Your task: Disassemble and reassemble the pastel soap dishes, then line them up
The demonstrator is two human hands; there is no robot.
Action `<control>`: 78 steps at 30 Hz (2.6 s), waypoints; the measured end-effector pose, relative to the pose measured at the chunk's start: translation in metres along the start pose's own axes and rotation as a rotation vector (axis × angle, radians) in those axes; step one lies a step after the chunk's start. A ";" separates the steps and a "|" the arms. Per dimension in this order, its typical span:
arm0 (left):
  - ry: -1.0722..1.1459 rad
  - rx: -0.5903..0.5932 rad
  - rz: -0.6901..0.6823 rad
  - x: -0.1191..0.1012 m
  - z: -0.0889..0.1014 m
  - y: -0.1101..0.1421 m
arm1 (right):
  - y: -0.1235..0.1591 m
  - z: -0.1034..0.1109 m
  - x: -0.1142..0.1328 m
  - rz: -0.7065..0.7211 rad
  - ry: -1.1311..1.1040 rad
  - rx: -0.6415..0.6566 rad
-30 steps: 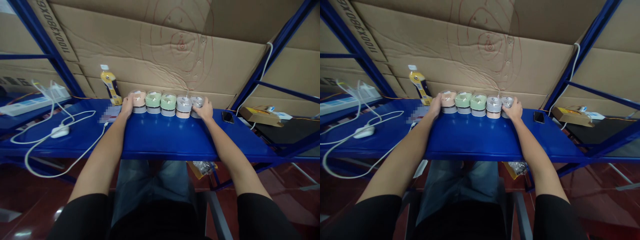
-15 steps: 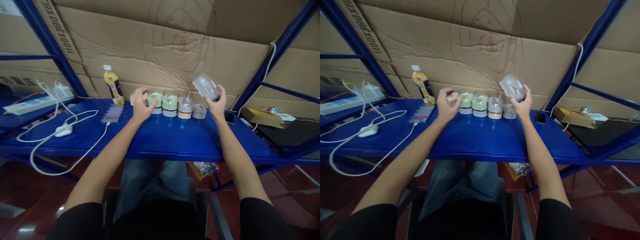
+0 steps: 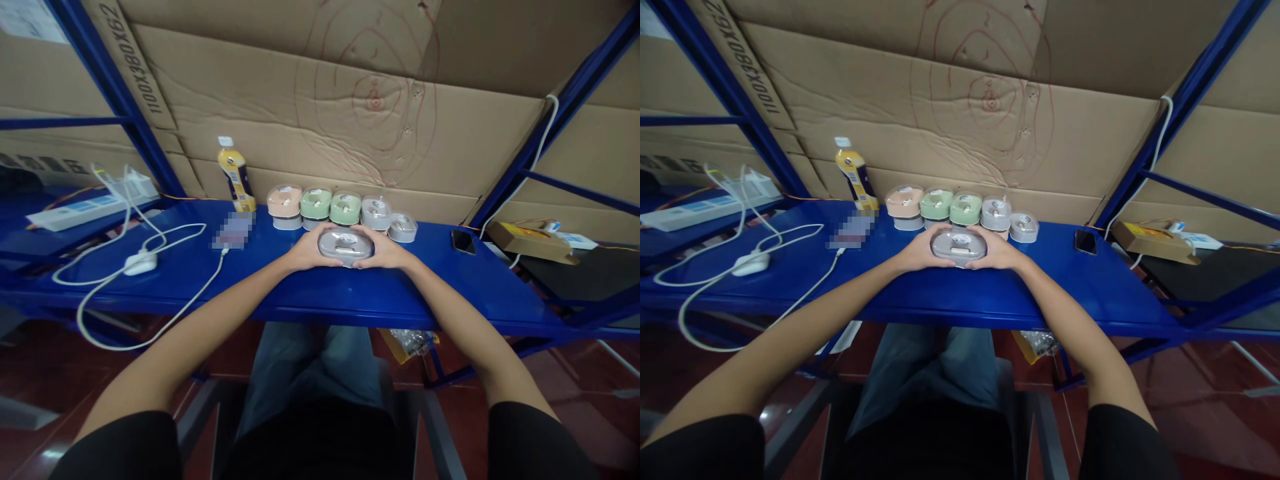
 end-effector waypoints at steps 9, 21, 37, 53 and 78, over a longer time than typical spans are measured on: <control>-0.112 0.033 0.064 0.000 -0.016 0.009 | -0.004 -0.022 0.017 0.036 0.192 -0.075; -0.215 0.059 0.030 0.008 0.000 0.033 | 0.022 0.023 0.006 -0.123 0.027 -0.074; -0.179 -0.061 0.129 0.037 0.037 0.029 | 0.070 0.041 -0.032 -0.335 0.117 -0.197; -0.225 -0.115 0.097 0.030 0.036 0.031 | 0.069 0.046 -0.032 -0.316 0.141 -0.264; -0.037 0.148 -0.119 -0.002 -0.020 0.008 | 0.016 -0.022 0.020 0.055 0.248 -0.220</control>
Point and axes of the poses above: each hand's wrist, its own y-axis away from the middle knuckle, its own z-axis out of the back of the hand, x = y × z, the point moved 6 cm from there along -y, towards the middle knuckle, and after that the axes turned 15 degrees about -y, right-handed, at the moved point
